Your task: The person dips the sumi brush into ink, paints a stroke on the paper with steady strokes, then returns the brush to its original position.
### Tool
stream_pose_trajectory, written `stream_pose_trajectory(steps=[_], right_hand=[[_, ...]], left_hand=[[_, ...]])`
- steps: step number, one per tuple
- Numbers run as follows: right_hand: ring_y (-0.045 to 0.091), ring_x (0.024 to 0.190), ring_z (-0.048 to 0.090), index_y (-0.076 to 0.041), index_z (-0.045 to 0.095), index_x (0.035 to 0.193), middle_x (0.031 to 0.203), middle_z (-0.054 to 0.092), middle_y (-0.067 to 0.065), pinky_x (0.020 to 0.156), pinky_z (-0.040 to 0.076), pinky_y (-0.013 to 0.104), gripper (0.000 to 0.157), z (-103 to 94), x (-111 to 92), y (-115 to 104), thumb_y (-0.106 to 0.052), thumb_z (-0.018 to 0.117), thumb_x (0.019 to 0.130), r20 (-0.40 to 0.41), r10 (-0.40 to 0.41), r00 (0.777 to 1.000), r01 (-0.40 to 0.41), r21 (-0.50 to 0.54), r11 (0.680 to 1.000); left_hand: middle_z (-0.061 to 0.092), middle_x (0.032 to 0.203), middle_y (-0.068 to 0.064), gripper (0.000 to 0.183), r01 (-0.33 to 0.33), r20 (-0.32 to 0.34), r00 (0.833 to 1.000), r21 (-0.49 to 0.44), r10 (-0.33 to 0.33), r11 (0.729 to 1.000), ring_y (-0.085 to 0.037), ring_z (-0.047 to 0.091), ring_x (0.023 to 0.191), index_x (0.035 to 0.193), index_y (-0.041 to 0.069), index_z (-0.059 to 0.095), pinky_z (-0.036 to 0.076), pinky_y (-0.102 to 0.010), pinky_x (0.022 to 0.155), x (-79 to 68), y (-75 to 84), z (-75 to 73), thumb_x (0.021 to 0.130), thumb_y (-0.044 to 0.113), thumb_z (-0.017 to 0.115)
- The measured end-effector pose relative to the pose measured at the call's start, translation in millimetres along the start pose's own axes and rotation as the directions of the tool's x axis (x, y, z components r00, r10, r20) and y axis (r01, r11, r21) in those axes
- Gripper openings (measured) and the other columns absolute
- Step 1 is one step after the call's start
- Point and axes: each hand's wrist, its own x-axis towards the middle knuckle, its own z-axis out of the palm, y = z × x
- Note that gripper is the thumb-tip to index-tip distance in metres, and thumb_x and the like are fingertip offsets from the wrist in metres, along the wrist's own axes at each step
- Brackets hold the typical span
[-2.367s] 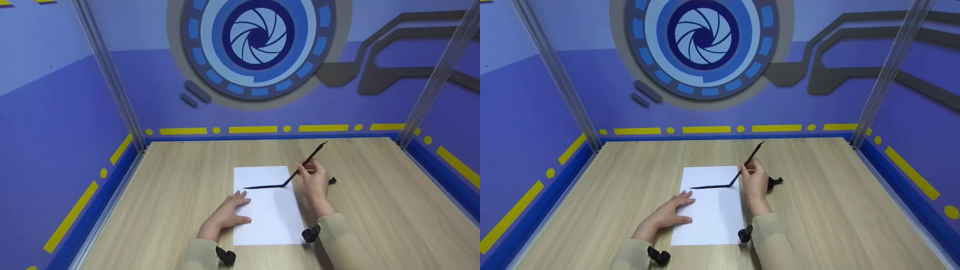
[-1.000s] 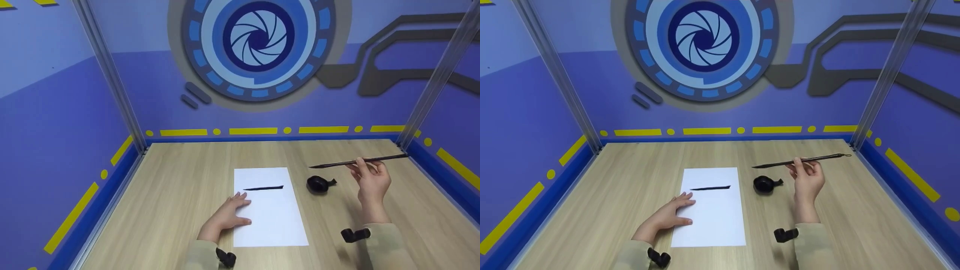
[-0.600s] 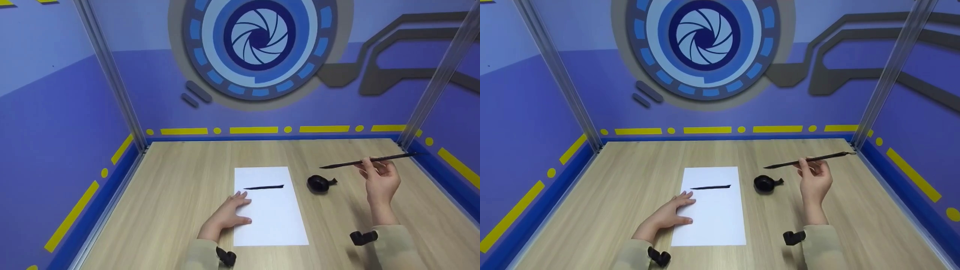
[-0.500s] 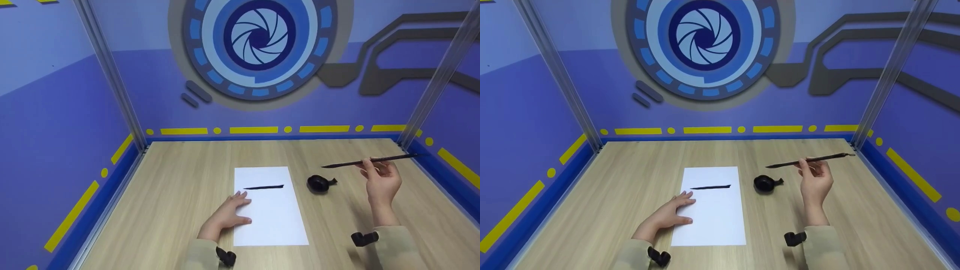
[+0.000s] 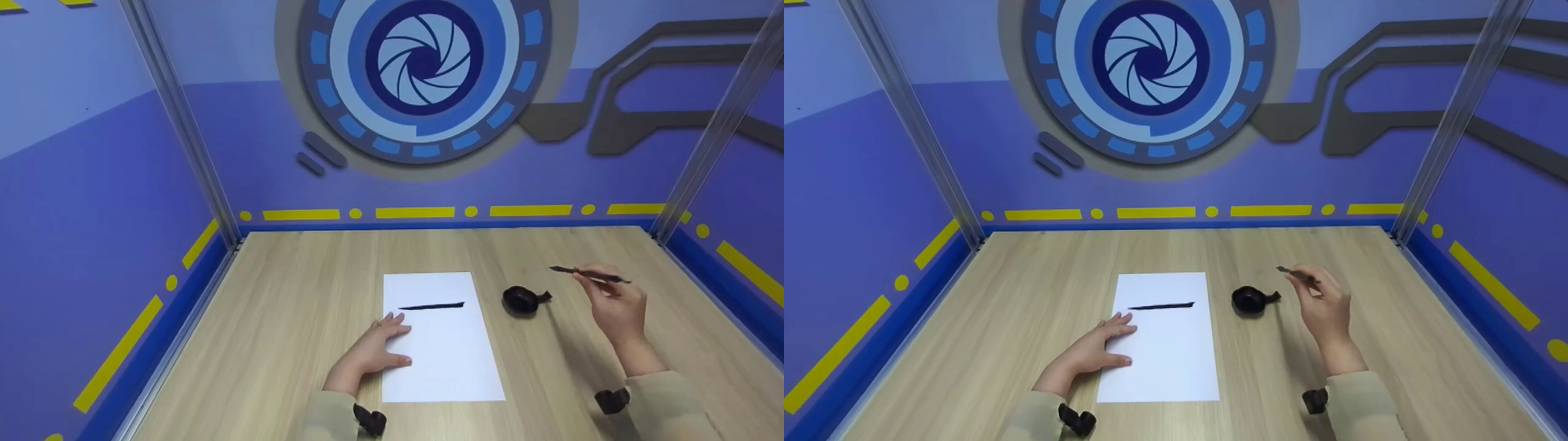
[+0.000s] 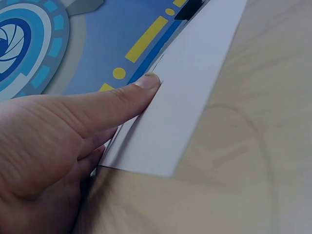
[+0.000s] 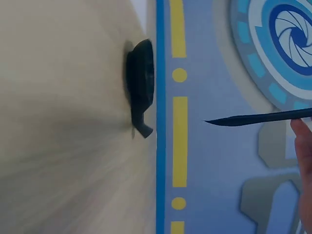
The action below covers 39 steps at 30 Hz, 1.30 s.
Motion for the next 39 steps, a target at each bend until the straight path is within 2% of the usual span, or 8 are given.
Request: stream_pose_trajectory(steps=[2, 5, 9, 12, 18, 26, 32, 39], right_hand=[[-0.015, 0.090, 0.066, 0.006, 0.076, 0.092, 0.087, 0.074, 0.019, 0.080, 0.051, -0.002, 0.029, -1.6, -0.5, 4.7, 0.024, 0.078, 0.070, 0.055, -0.124, 0.991, 0.126, -0.037, 0.991], [-0.004, 0.085, 0.068, 0.000, 0.077, 0.093, 0.087, 0.076, 0.016, 0.087, 0.046, -0.005, 0.004, -5.1, -2.0, 9.7, 0.000, 0.075, 0.090, 0.142, -0.265, 0.954, 0.283, -0.127, 0.951], [0.019, 0.080, 0.070, -0.007, 0.078, 0.092, 0.091, 0.078, 0.008, 0.098, 0.041, -0.004, 0.039, -9.8, -6.4, 14.0, -0.033, 0.054, 0.107, 0.271, -0.381, 0.884, 0.438, -0.198, 0.877], [0.023, 0.080, 0.072, -0.009, 0.078, 0.091, 0.095, 0.078, 0.006, 0.094, 0.049, 0.000, 0.043, -11.6, -10.9, 15.9, -0.033, 0.047, 0.110, 0.344, -0.430, 0.835, 0.512, -0.195, 0.837], [0.021, 0.083, 0.075, -0.011, 0.076, 0.092, 0.100, 0.076, 0.005, 0.065, 0.061, 0.029, 0.044, -11.7, -23.1, 20.5, -0.031, 0.042, 0.112, 0.467, -0.499, 0.730, 0.624, -0.156, 0.766], [0.021, 0.090, 0.075, -0.012, 0.071, 0.093, 0.103, 0.077, 0.005, 0.068, 0.063, 0.033, 0.051, -8.3, -32.9, 29.3, -0.016, 0.025, 0.115, 0.595, -0.589, 0.547, 0.782, -0.113, 0.612], [0.022, 0.091, 0.075, -0.010, 0.071, 0.092, 0.102, 0.076, 0.007, 0.070, 0.063, 0.035, 0.060, -10.8, -36.8, 32.2, -0.017, 0.016, 0.115, 0.672, -0.555, 0.490, 0.788, -0.070, 0.611], [0.024, 0.091, 0.075, -0.011, 0.072, 0.096, 0.104, 0.076, 0.009, 0.070, 0.064, 0.036, 0.065, -11.8, -39.1, 34.2, -0.020, 0.010, 0.114, 0.721, -0.518, 0.460, 0.787, -0.062, 0.613]], left_hand=[[0.037, 0.167, -0.007, 0.067, 0.001, 0.001, 1.000, -0.002, -0.001, 1.000, -0.032, 0.022, 0.160, 0.145, 0.010, 0.058, 0.016, -0.056, 0.133, -0.1, -0.2, 0.4, 0.085, 0.025, 0.084], [0.038, 0.167, -0.007, 0.067, -0.002, -0.001, 1.000, 0.000, 0.002, 1.000, -0.033, 0.023, 0.160, 0.145, 0.010, 0.059, 0.016, -0.057, 0.132, -0.2, 0.0, 0.4, 0.085, 0.025, 0.084], [0.038, 0.167, -0.007, 0.067, -0.007, -0.004, 1.000, -0.001, 0.007, 1.000, -0.034, 0.023, 0.160, 0.145, 0.009, 0.059, 0.016, -0.058, 0.132, -0.1, 0.5, 0.3, 0.085, 0.026, 0.084], [0.038, 0.167, -0.007, 0.067, -0.014, -0.006, 1.000, -0.004, 0.014, 1.000, -0.033, 0.023, 0.160, 0.145, 0.009, 0.059, 0.016, -0.056, 0.132, 0.1, 0.5, 0.1, 0.085, 0.026, 0.084], [0.038, 0.167, -0.008, 0.067, -0.016, -0.005, 1.000, -0.003, 0.016, 1.000, -0.032, 0.024, 0.160, 0.144, 0.008, 0.059, 0.015, -0.054, 0.133, 0.9, -0.7, 1.1, 0.085, 0.026, 0.084], [0.038, 0.167, -0.007, 0.067, -0.007, -0.003, 1.000, -0.012, 0.007, 1.000, -0.032, 0.023, 0.160, 0.145, 0.008, 0.058, 0.014, -0.054, 0.133, 0.3, -1.3, 0.3, 0.086, 0.025, 0.084], [0.038, 0.167, -0.008, 0.067, -0.004, -0.004, 1.000, -0.008, 0.004, 1.000, -0.033, 0.023, 0.160, 0.145, 0.009, 0.059, 0.015, -0.056, 0.132, -0.8, 0.5, 0.7, 0.085, 0.025, 0.084], [0.037, 0.168, -0.006, 0.067, 0.001, -0.009, 1.000, -0.019, -0.001, 1.000, -0.032, 0.022, 0.160, 0.145, 0.009, 0.058, 0.015, -0.056, 0.133, -1.8, 1.9, -0.4, 0.086, 0.025, 0.084]])
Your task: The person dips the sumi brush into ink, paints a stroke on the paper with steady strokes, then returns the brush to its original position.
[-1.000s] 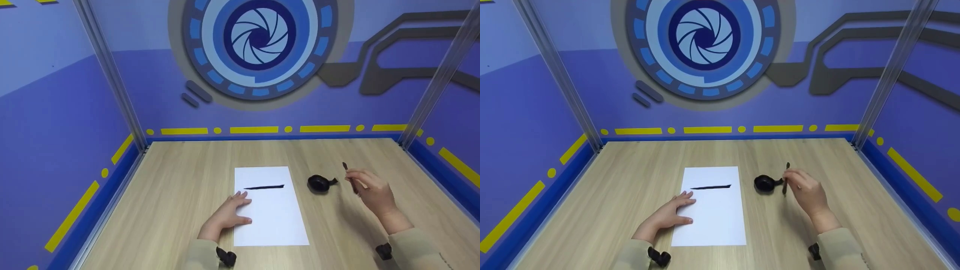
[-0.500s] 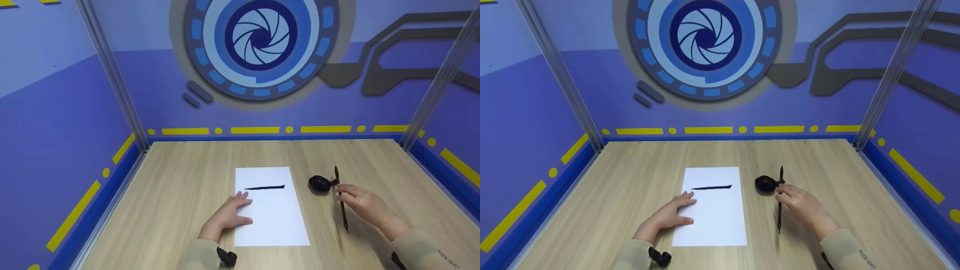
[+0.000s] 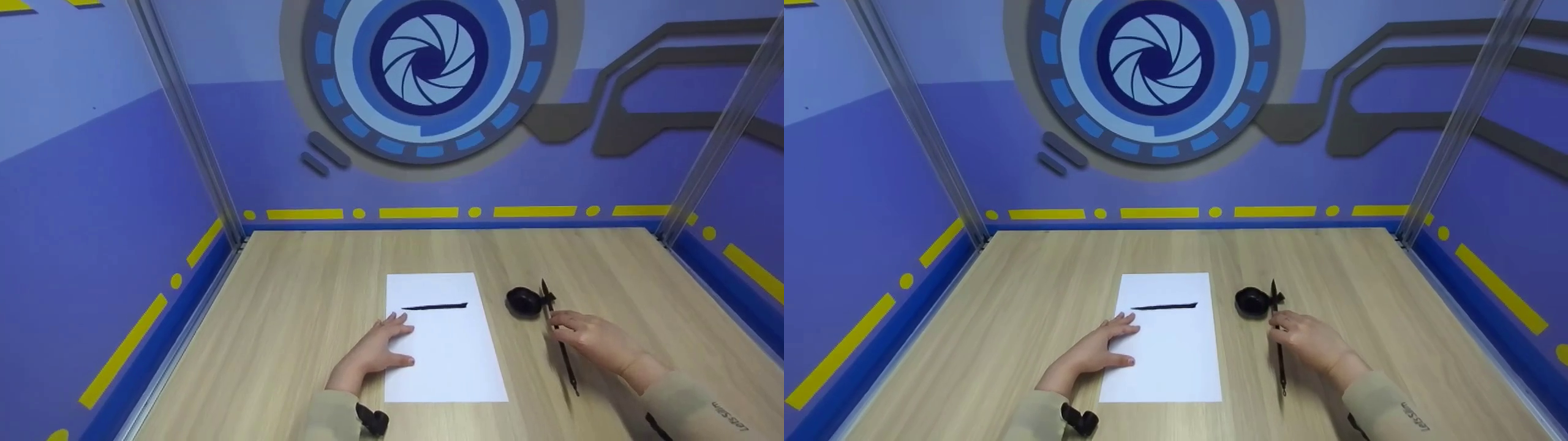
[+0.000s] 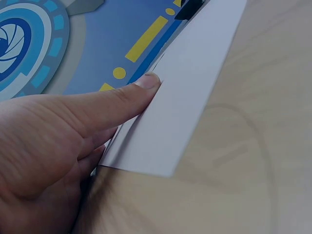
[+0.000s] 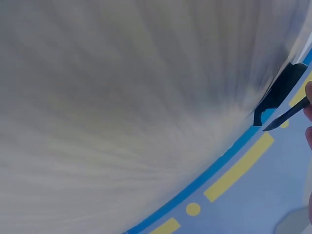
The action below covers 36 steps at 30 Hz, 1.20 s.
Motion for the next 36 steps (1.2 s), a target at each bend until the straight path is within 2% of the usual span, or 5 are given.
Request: stream_pose_trajectory(steps=[9, 17, 20, 24, 36], right_hand=[[0.023, 0.092, 0.073, -0.011, 0.073, 0.096, 0.104, 0.074, 0.009, 0.072, 0.062, 0.035, 0.026, 2.1, -4.1, 1.1, -0.001, 0.059, 0.076, 0.020, -0.036, 0.999, 0.035, 0.053, 0.998], [0.021, 0.092, 0.070, -0.010, 0.073, 0.094, 0.102, 0.072, 0.006, 0.074, 0.060, 0.032, 0.037, 2.7, -4.8, -1.8, -0.010, 0.037, 0.103, 0.039, -0.046, 0.998, 0.044, 0.057, 0.997], [0.022, 0.094, 0.069, -0.010, 0.073, 0.095, 0.102, 0.072, 0.006, 0.075, 0.060, 0.033, 0.020, 2.6, -6.4, -2.7, -0.001, 0.055, 0.092, 0.081, -0.040, 0.996, 0.036, 0.053, 0.998], [0.022, 0.094, 0.068, -0.011, 0.073, 0.095, 0.103, 0.072, 0.006, 0.073, 0.061, 0.033, 0.033, 1.5, -7.7, -3.5, 0.006, 0.075, 0.066, 0.118, -0.031, 0.993, 0.024, 0.057, 0.998], [0.022, 0.094, 0.067, -0.014, 0.073, 0.090, 0.102, 0.071, 0.003, 0.072, 0.060, 0.034, 0.031, 5.9, -10.3, -0.8, 0.004, 0.075, 0.065, 0.105, -0.049, 0.993, 0.042, 0.073, 0.996]], left_hand=[[0.037, 0.167, -0.006, 0.067, -0.007, 0.002, 1.000, 0.007, 0.007, 1.000, -0.031, 0.022, 0.160, 0.145, 0.009, 0.058, 0.015, -0.055, 0.133, 1.5, -2.2, 0.7, 0.086, 0.025, 0.084], [0.038, 0.167, -0.005, 0.067, -0.005, 0.003, 1.000, 0.003, 0.005, 1.000, -0.031, 0.023, 0.160, 0.145, 0.009, 0.059, 0.015, -0.052, 0.133, 2.1, -3.8, 1.6, 0.085, 0.025, 0.084], [0.038, 0.167, -0.006, 0.067, -0.007, 0.001, 1.000, 0.008, 0.007, 1.000, -0.031, 0.023, 0.160, 0.145, 0.009, 0.059, 0.015, -0.053, 0.133, 1.9, -3.5, 1.5, 0.085, 0.025, 0.084], [0.038, 0.167, -0.007, 0.067, -0.009, 0.000, 1.000, 0.010, 0.009, 1.000, -0.033, 0.023, 0.160, 0.145, 0.008, 0.059, 0.015, -0.055, 0.133, 1.4, -2.7, 1.2, 0.085, 0.025, 0.084], [0.038, 0.167, -0.006, 0.068, 0.003, -0.004, 1.000, 0.006, -0.003, 1.000, -0.031, 0.023, 0.160, 0.145, 0.010, 0.059, 0.016, -0.055, 0.133, 1.3, -2.5, 1.3, 0.085, 0.026, 0.085]])
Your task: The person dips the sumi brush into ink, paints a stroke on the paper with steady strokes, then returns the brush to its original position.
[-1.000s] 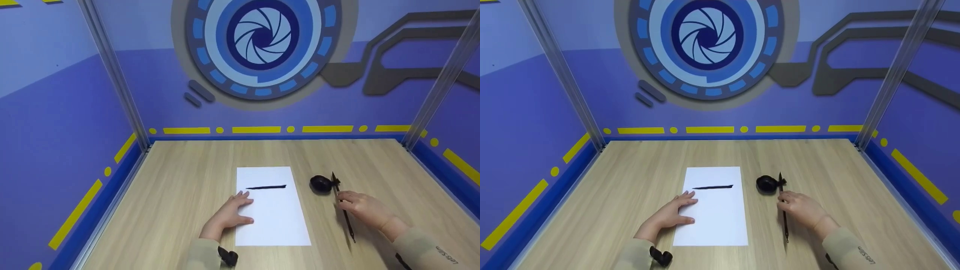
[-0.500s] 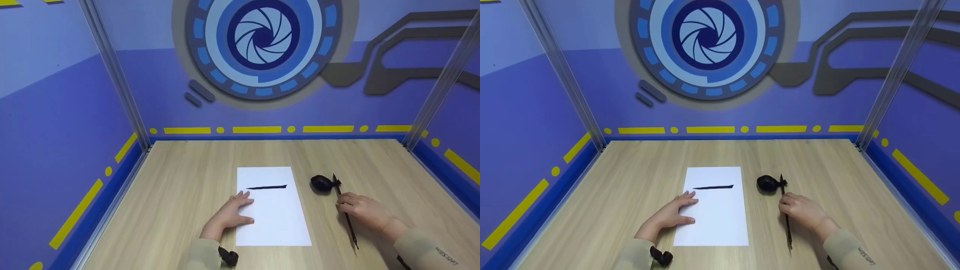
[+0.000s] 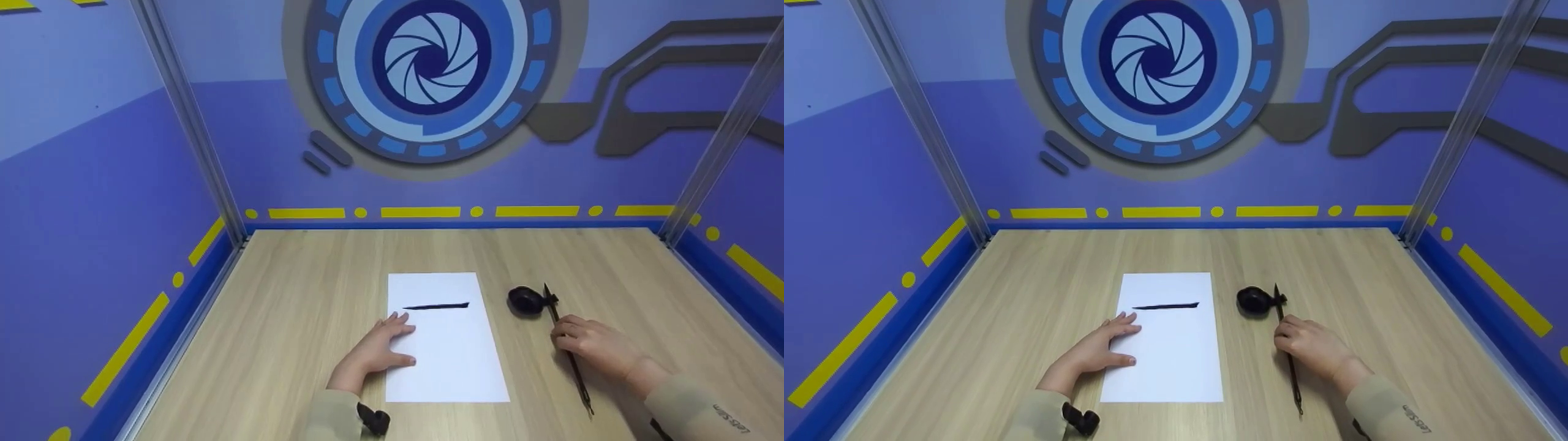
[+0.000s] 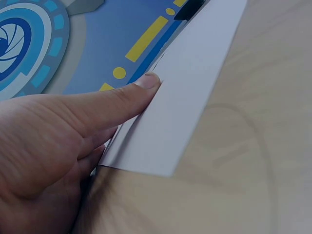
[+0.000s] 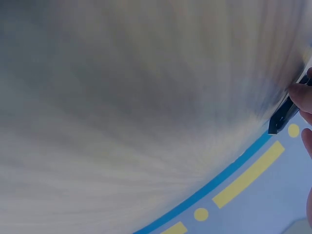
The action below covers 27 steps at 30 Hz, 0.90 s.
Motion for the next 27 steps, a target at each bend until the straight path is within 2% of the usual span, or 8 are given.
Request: stream_pose_trajectory(steps=[8, 21, 27], right_hand=[[0.019, 0.093, 0.065, -0.015, 0.074, 0.090, 0.100, 0.070, 0.002, 0.075, 0.056, 0.031, 0.027, -0.7, 0.9, 0.4, 0.002, 0.069, 0.070, -0.030, -0.009, 1.000, 0.011, 0.048, 0.999], [0.022, 0.092, 0.065, -0.015, 0.074, 0.091, 0.099, 0.069, 0.003, 0.073, 0.056, 0.031, 0.038, 3.2, -1.9, 1.0, 0.008, 0.078, 0.062, -0.016, -0.001, 1.000, 0.002, 0.065, 0.998], [0.024, 0.094, 0.065, -0.015, 0.073, 0.094, 0.102, 0.069, 0.005, 0.074, 0.057, 0.032, 0.038, 1.7, -2.9, 0.5, 0.008, 0.074, 0.063, -0.001, 0.023, 1.000, -0.023, 0.055, 0.998]], left_hand=[[0.039, 0.166, -0.007, 0.067, -0.025, 0.003, 1.000, 0.008, 0.025, 1.000, -0.033, 0.024, 0.159, 0.144, 0.007, 0.059, 0.016, -0.055, 0.133, 0.4, 1.1, -0.9, 0.084, 0.024, 0.085], [0.038, 0.167, -0.006, 0.067, 0.002, 0.005, 1.000, -0.003, -0.002, 1.000, -0.032, 0.023, 0.160, 0.145, 0.009, 0.059, 0.016, -0.055, 0.133, 0.2, 1.1, -0.3, 0.085, 0.024, 0.085], [0.037, 0.167, -0.005, 0.067, -0.003, 0.002, 1.000, -0.006, 0.003, 1.000, -0.033, 0.022, 0.160, 0.144, 0.009, 0.059, 0.016, -0.057, 0.132, -0.1, 1.2, -0.3, 0.085, 0.024, 0.084]])
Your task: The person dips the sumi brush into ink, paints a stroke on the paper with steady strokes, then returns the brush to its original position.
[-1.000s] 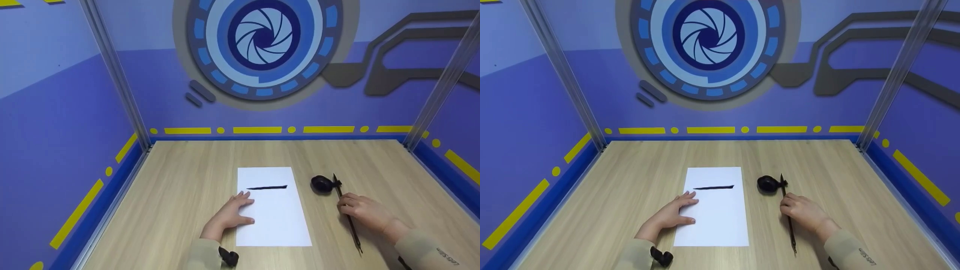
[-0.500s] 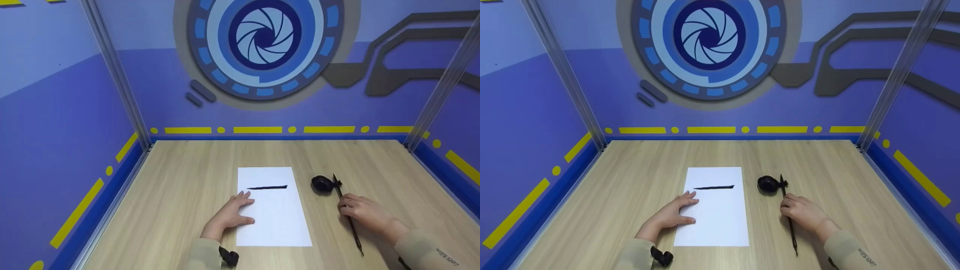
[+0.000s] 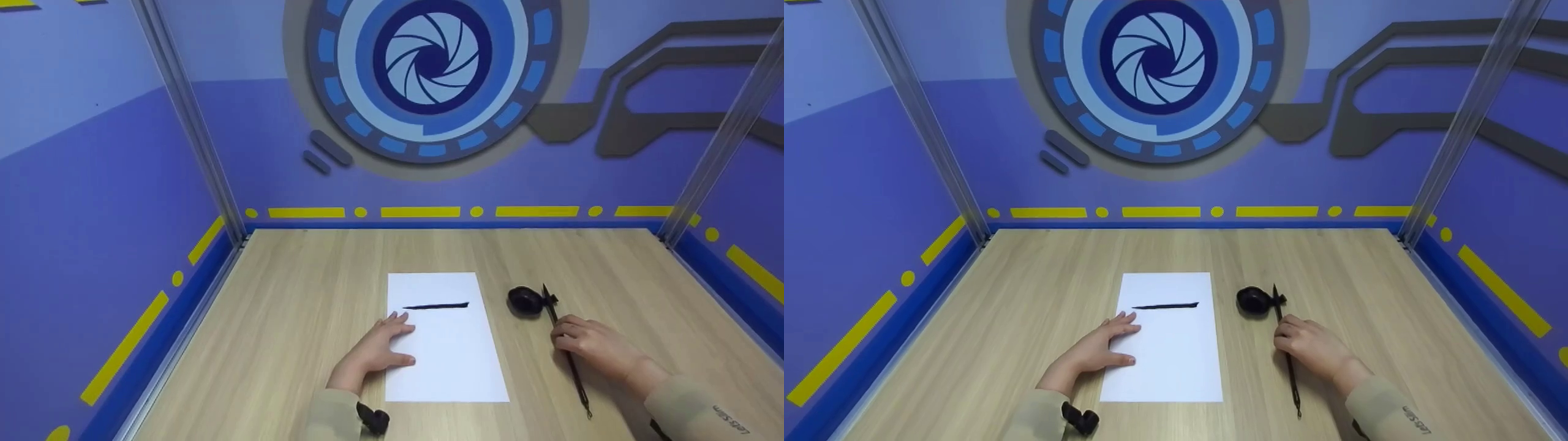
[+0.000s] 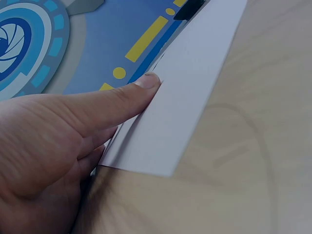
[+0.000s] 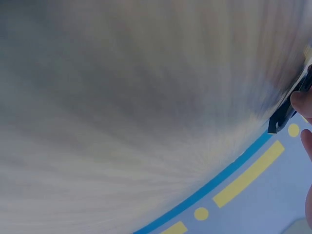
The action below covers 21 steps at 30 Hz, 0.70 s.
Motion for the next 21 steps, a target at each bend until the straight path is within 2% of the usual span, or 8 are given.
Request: stream_pose_trajectory(steps=[6, 13, 17, 20, 21], right_hand=[[0.023, 0.096, 0.065, -0.014, 0.073, 0.095, 0.103, 0.070, 0.005, 0.079, 0.056, 0.031, 0.034, -2.1, 0.5, -0.2, 0.007, 0.068, 0.067, -0.027, 0.012, 1.000, -0.013, -0.011, 1.000], [0.023, 0.098, 0.068, -0.012, 0.073, 0.096, 0.104, 0.071, 0.004, 0.078, 0.056, 0.033, 0.030, -5.1, 1.5, 0.5, 0.004, 0.067, 0.071, -0.048, 0.029, 0.998, -0.030, -0.017, 0.999], [0.025, 0.097, 0.066, -0.011, 0.072, 0.097, 0.104, 0.071, 0.005, 0.079, 0.054, 0.031, 0.037, -3.2, 0.3, 2.6, 0.008, 0.070, 0.066, -0.071, 0.043, 0.997, -0.044, -0.006, 0.999], [0.025, 0.096, 0.067, -0.011, 0.072, 0.095, 0.102, 0.072, 0.005, 0.077, 0.055, 0.032, 0.027, -2.8, 2.2, 3.3, 0.005, 0.065, 0.074, -0.109, 0.057, 0.992, -0.058, -0.005, 0.998], [0.024, 0.095, 0.068, -0.011, 0.072, 0.094, 0.102, 0.073, 0.004, 0.077, 0.056, 0.033, 0.020, -3.5, 3.8, 3.1, 0.003, 0.062, 0.084, -0.121, 0.067, 0.990, -0.068, -0.001, 0.998]], left_hand=[[0.036, 0.168, -0.005, 0.065, -0.008, 0.002, 1.000, -0.008, 0.008, 1.000, -0.034, 0.022, 0.160, 0.145, 0.010, 0.059, 0.017, -0.059, 0.132, -0.7, -1.5, -0.7, 0.086, 0.025, 0.084], [0.037, 0.168, -0.006, 0.066, -0.006, 0.007, 1.000, -0.068, 0.007, 0.998, -0.034, 0.020, 0.161, 0.146, 0.011, 0.058, 0.016, -0.059, 0.132, -2.2, -2.7, -3.3, 0.086, 0.024, 0.084], [0.037, 0.167, -0.006, 0.067, -0.010, 0.005, 1.000, -0.094, 0.011, 0.996, -0.036, 0.018, 0.161, 0.146, 0.011, 0.058, 0.015, -0.061, 0.131, -2.8, -2.2, -4.5, 0.085, 0.023, 0.084], [0.037, 0.167, -0.005, 0.067, 0.001, 0.005, 1.000, -0.114, 0.000, 0.994, -0.036, 0.017, 0.161, 0.146, 0.013, 0.058, 0.016, -0.064, 0.130, -2.1, -2.3, -4.7, 0.085, 0.024, 0.084], [0.037, 0.167, -0.005, 0.067, 0.005, 0.006, 1.000, -0.120, -0.005, 0.993, -0.036, 0.017, 0.161, 0.146, 0.013, 0.058, 0.016, -0.064, 0.130, -1.7, -2.8, -4.7, 0.086, 0.024, 0.084]])
